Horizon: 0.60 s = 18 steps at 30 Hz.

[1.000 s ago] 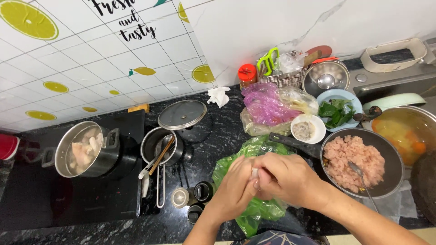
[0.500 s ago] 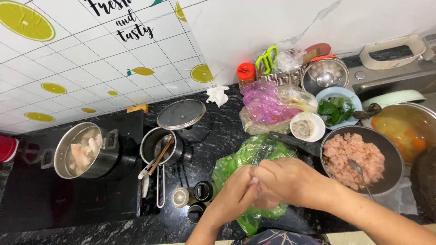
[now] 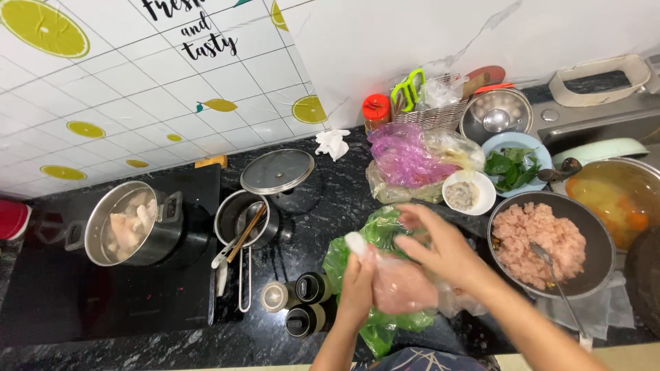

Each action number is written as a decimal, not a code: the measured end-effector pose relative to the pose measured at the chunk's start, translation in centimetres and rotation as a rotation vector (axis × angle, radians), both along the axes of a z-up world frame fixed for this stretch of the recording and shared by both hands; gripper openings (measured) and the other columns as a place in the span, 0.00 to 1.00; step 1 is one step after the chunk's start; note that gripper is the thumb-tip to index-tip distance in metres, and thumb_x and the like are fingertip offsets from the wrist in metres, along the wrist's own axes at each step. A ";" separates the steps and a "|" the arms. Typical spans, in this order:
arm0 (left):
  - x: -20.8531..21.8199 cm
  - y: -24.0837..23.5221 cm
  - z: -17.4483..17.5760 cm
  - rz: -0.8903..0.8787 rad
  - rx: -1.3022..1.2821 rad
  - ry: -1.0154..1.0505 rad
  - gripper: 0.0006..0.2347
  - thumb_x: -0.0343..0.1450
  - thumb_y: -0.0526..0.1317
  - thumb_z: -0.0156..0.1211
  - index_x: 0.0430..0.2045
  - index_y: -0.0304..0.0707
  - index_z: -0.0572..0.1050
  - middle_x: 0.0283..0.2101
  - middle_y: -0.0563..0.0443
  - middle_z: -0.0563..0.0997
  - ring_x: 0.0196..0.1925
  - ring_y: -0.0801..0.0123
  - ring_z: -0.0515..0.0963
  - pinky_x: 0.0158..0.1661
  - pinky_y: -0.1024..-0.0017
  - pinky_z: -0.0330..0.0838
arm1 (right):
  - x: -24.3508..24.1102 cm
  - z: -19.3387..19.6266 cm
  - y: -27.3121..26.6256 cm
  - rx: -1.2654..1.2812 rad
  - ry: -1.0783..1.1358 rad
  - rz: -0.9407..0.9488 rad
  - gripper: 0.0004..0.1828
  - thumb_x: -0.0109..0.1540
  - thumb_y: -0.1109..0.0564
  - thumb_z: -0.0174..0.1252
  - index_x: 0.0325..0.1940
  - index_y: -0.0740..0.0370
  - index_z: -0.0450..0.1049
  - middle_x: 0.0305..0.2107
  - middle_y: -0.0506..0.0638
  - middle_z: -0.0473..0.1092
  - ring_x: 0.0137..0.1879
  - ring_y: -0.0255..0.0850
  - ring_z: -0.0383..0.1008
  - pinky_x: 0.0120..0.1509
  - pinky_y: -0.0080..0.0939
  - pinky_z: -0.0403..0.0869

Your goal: The recorder is seen preparing minced meat and portioning it into plastic bags on a kitchen counter.

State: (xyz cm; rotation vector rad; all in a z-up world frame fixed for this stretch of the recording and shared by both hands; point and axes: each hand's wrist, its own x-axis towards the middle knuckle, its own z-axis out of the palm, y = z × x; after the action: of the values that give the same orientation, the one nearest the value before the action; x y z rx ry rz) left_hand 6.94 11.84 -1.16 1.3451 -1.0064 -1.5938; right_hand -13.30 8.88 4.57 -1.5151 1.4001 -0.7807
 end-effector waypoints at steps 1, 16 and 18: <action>0.0 0.0 -0.4 0.107 0.092 0.070 0.18 0.77 0.47 0.46 0.56 0.36 0.69 0.48 0.49 0.78 0.49 0.71 0.78 0.50 0.72 0.73 | 0.0 -1.6 0.8 0.099 -0.003 -0.039 0.41 0.60 0.50 0.65 0.75 0.51 0.59 0.61 0.52 0.65 0.64 0.44 0.68 0.60 0.45 0.70; 3.0 0.1 -2.8 0.094 0.006 0.085 0.29 0.66 0.39 0.69 0.62 0.28 0.68 0.55 0.42 0.78 0.54 0.63 0.80 0.55 0.65 0.75 | 0.2 -4.8 2.5 0.346 -0.082 0.017 0.46 0.54 0.52 0.69 0.76 0.40 0.61 0.69 0.42 0.60 0.69 0.35 0.60 0.65 0.41 0.69; 4.4 -0.2 -3.5 0.082 0.075 0.017 0.29 0.65 0.41 0.68 0.61 0.30 0.69 0.53 0.44 0.80 0.52 0.63 0.81 0.53 0.65 0.76 | -3.0 -5.5 1.5 0.023 -0.176 -0.034 0.40 0.56 0.54 0.68 0.72 0.52 0.63 0.62 0.52 0.70 0.66 0.40 0.70 0.67 0.43 0.70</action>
State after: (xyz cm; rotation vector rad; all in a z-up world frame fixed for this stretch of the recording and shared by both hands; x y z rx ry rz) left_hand 11.37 11.65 -4.70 1.4031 -0.8784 -1.5926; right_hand -16.28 10.39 -0.97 -1.3734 1.3025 -0.8936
